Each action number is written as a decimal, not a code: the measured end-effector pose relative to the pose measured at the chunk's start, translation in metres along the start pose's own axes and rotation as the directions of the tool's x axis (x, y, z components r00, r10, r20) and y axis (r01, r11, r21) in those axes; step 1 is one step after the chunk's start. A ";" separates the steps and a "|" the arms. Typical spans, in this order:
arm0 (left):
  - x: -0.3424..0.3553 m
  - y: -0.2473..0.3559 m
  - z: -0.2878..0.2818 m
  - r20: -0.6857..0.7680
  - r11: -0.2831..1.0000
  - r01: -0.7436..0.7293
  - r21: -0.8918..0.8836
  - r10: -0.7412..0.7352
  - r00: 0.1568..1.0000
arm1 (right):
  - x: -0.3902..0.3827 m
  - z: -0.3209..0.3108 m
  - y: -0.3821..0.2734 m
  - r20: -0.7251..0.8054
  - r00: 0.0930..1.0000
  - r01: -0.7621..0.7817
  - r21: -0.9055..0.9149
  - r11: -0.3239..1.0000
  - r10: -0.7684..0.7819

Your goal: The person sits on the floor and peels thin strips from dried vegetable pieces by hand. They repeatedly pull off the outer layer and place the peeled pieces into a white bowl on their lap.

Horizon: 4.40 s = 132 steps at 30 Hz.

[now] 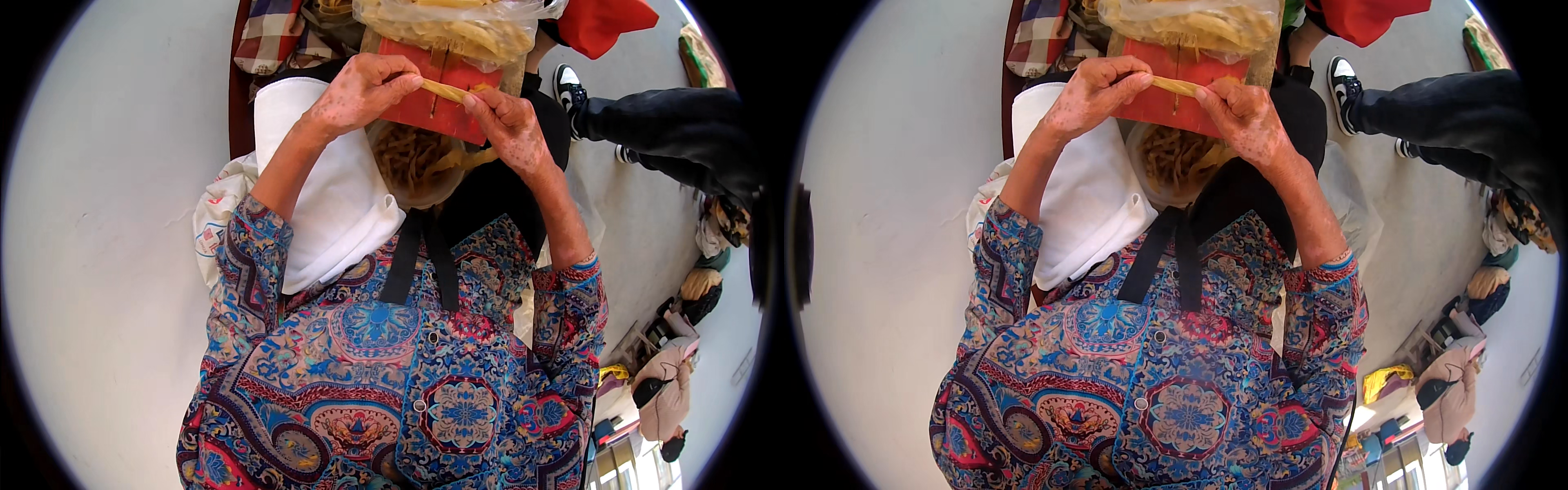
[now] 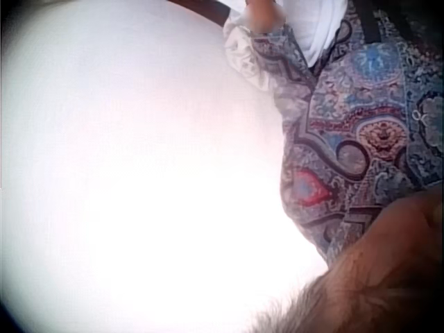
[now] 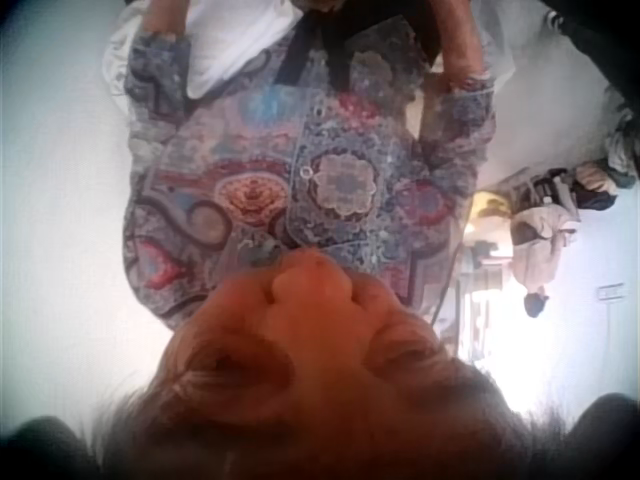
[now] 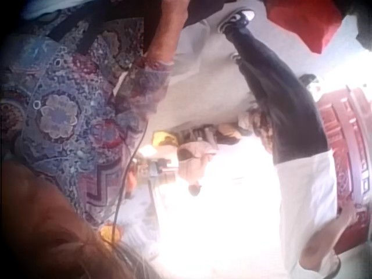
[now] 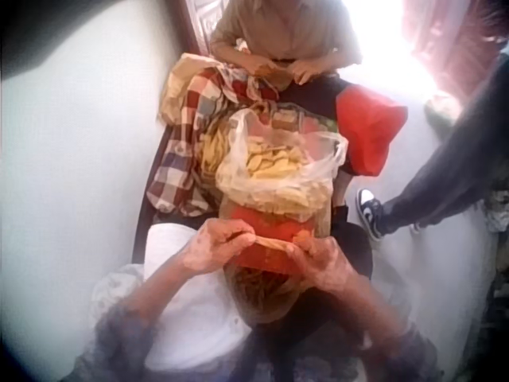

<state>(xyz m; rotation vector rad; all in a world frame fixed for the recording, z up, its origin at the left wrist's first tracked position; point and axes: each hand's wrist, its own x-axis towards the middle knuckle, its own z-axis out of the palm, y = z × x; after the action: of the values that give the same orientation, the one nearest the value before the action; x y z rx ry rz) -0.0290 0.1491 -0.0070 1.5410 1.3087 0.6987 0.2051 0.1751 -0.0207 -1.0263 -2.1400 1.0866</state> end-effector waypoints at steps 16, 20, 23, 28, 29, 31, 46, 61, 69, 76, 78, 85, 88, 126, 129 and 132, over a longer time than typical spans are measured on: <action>-0.025 -0.028 0.006 -0.082 0.980 0.145 0.134 -0.134 0.988 | -0.019 0.008 0.004 0.067 0.988 -0.132 -0.075 0.988 0.137; -0.050 -0.024 0.019 0.021 0.971 0.171 0.165 -0.177 0.984 | -0.049 0.024 -0.012 0.054 0.986 -0.160 0.087 0.983 0.155; -0.073 -0.036 0.027 -0.050 0.814 -0.214 0.540 0.285 0.957 | -0.069 0.033 -0.034 0.060 0.994 -0.094 0.085 0.992 0.089; -0.112 -0.015 0.041 -0.036 0.978 -0.131 0.161 0.139 0.990 | -0.103 0.051 -0.052 0.132 0.990 -0.068 0.106 0.992 0.054; -0.118 -0.004 0.042 0.025 0.987 -0.114 0.112 0.112 0.993 | -0.107 0.054 -0.055 0.143 0.989 -0.059 0.114 0.992 0.043; -0.128 0.017 0.049 0.063 0.988 -0.157 -0.009 0.157 0.986 | -0.110 0.054 -0.065 0.220 0.974 -0.075 0.100 0.992 0.052; -0.149 0.012 -0.002 0.115 0.992 -0.118 0.040 0.112 0.987 | -0.093 0.073 -0.077 0.361 0.929 0.036 0.122 0.992 -0.079; -0.145 0.039 0.027 0.414 0.895 -0.207 0.396 0.027 0.910 | -0.085 0.072 -0.076 0.501 0.861 -0.022 0.207 0.978 -0.087; -0.153 0.041 -0.019 0.454 0.963 0.015 0.268 -0.140 0.880 | -0.082 0.063 -0.084 0.468 0.875 0.029 0.201 0.979 -0.122; -0.178 0.037 -0.043 -0.078 0.698 -0.004 -0.716 -0.075 0.994 | -0.061 0.071 -0.109 0.064 0.963 0.234 0.289 0.928 -0.262; -0.168 0.052 -0.021 -0.256 0.586 -0.141 -0.798 -0.118 0.960 | -0.052 0.073 -0.116 0.000 0.957 0.280 0.269 0.922 -0.291; -0.136 0.065 0.022 -0.124 0.916 -0.285 0.281 0.329 0.936 | -0.061 0.072 -0.098 -0.060 0.971 0.239 0.247 0.939 -0.232; -0.131 0.057 0.033 -0.052 0.847 -0.336 0.413 0.390 0.920 | -0.070 0.068 -0.088 -0.007 0.977 0.204 0.333 0.921 -0.214; -0.134 0.008 0.065 -0.281 0.504 -0.072 -0.861 -0.352 0.893 | -0.086 0.091 -0.083 -0.071 0.996 -0.018 0.483 0.875 0.060; -0.131 0.004 0.071 -0.187 0.358 -0.028 -0.933 -0.420 0.888 | -0.087 0.091 -0.080 -0.003 1.000 -0.009 0.431 0.902 0.012; -0.135 -0.005 0.072 -0.135 0.355 0.028 -0.934 -0.427 0.894 | -0.086 0.091 -0.076 -0.046 0.990 0.143 0.301 0.943 -0.136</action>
<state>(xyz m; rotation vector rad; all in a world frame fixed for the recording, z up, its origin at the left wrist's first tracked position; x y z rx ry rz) -0.0029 -0.0009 -0.0182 0.2588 1.0114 1.2844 0.1595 0.0360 -0.0158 -0.7299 -1.9167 1.2764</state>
